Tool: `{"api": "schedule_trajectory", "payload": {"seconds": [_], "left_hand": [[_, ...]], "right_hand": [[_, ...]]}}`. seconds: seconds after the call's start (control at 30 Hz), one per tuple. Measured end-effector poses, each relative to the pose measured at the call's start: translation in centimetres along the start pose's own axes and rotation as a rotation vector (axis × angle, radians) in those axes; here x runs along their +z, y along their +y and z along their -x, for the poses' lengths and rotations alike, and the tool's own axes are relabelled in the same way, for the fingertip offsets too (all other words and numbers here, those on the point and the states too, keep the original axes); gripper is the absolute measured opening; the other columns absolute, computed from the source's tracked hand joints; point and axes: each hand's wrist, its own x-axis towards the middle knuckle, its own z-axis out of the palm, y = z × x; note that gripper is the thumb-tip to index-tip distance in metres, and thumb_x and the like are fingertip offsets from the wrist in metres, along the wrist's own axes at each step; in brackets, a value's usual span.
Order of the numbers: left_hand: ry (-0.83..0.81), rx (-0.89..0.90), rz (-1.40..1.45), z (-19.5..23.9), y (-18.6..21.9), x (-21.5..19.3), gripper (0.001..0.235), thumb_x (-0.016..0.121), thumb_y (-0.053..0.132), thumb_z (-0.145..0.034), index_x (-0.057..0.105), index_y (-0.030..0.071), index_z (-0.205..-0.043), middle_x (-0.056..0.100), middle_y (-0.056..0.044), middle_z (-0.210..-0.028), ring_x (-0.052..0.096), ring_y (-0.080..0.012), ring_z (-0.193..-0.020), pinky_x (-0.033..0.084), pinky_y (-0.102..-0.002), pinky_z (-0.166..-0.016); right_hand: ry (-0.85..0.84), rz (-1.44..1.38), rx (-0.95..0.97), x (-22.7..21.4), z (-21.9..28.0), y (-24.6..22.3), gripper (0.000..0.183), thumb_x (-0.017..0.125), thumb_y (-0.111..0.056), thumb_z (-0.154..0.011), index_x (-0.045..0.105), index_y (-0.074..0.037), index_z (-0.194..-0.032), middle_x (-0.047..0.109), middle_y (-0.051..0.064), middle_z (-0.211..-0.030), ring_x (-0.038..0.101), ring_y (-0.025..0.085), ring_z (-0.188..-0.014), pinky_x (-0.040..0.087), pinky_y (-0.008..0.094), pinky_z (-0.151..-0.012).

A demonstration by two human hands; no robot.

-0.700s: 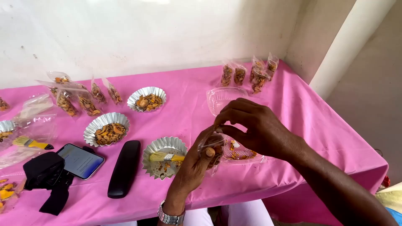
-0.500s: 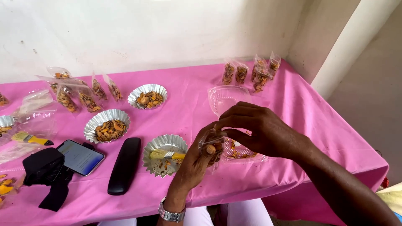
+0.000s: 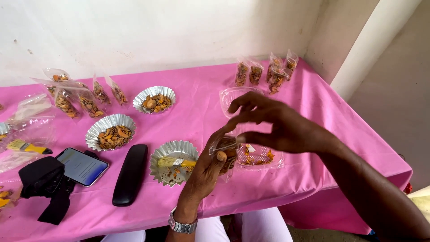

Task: Packaging and cleaning small portions of tea ingredients into foil cups and plastic bags using a brush.

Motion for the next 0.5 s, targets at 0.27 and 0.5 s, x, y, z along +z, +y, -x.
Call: {"api": "schedule_trajectory", "payload": {"seconds": [0.27, 0.5], "left_hand": [[0.128, -0.097, -0.010, 0.8, 0.0, -1.6, 0.092, 0.040, 0.080, -0.081, 0.046, 0.021, -0.151, 0.064, -0.005, -0.127, 0.066, -0.0126, -0.098, 0.058, -0.028, -0.070], [0.142, -0.129, -0.018, 0.7, -0.6, -1.2, 0.086, 0.039, 0.076, -0.084, 0.050, 0.021, -0.149, 0.066, -0.002, -0.112, 0.058, -0.0088, -0.085, 0.050, -0.025, -0.063]], "right_hand": [[-0.392, 0.337, 0.628, 4.1, 5.8, 9.7, 0.034, 0.068, -0.031, -0.095, 0.069, -0.021, -0.127, 0.071, 0.004, -0.117, 0.064, 0.021, -0.105, 0.052, 0.040, -0.087], [-0.469, 0.556, 0.610, 9.6, 7.5, 12.5, 0.036, 0.067, -0.044, -0.096, 0.071, -0.022, -0.123, 0.070, 0.004, -0.113, 0.064, 0.026, -0.104, 0.051, 0.044, -0.090]]}}
